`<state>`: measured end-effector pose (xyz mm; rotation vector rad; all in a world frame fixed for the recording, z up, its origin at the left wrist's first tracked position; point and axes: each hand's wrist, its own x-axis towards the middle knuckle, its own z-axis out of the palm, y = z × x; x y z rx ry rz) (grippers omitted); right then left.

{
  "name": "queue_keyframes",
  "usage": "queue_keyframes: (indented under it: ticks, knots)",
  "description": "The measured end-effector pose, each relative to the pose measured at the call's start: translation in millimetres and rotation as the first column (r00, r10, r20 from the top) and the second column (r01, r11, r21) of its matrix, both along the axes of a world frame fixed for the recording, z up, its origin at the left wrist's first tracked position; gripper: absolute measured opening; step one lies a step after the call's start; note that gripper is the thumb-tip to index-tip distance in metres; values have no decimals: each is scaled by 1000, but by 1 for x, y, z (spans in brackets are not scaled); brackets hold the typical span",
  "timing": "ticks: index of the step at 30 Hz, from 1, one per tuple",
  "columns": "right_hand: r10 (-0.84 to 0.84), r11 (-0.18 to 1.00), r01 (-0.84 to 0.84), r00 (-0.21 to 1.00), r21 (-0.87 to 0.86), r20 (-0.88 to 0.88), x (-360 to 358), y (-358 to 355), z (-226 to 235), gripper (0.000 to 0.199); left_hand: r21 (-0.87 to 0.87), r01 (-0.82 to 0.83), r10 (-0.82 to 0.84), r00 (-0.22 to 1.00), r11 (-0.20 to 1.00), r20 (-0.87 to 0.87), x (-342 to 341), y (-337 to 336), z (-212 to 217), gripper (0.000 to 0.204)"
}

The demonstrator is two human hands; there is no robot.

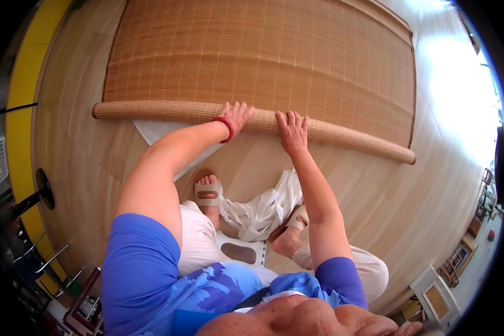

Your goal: The person rolls a bamboo mat, ties several white fabric strips around the roll to secure it, and slides the rolled mat into a clear plastic sleeve.

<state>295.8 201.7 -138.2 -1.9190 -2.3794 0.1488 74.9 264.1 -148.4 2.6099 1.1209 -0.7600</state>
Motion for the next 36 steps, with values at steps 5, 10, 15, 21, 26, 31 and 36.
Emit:
queue_keyframes:
  ticks: [5,10,15,21,26,31,36]
  knots:
    - [-25,992,21,999,-123,-33,-2,16,-1,46,84,-16,1,983,996,182,-23,1,-2,53]
    - [-16,959,9,1000,-284,-22,5,37,10,47,295,-285,158,908,912,387,-83,-8,-3,80]
    - [24,903,-28,1000,-429,-14,3,45,17,50,290,-302,118,850,908,514,-103,2,-3,69]
    - [93,720,-118,993,-683,-73,-16,9,20,56,30,-264,201,798,964,568,-133,-35,18,55]
    - [104,724,-195,979,-661,-175,-44,-56,11,64,-79,-274,275,817,958,507,-168,-100,19,53]
    - [104,884,-228,947,-409,-303,-58,-88,27,61,-323,-313,427,815,893,392,-186,-108,10,60]
    - [177,785,-363,908,-502,-381,-45,-51,7,65,-184,-359,403,810,915,425,-171,-102,25,75]
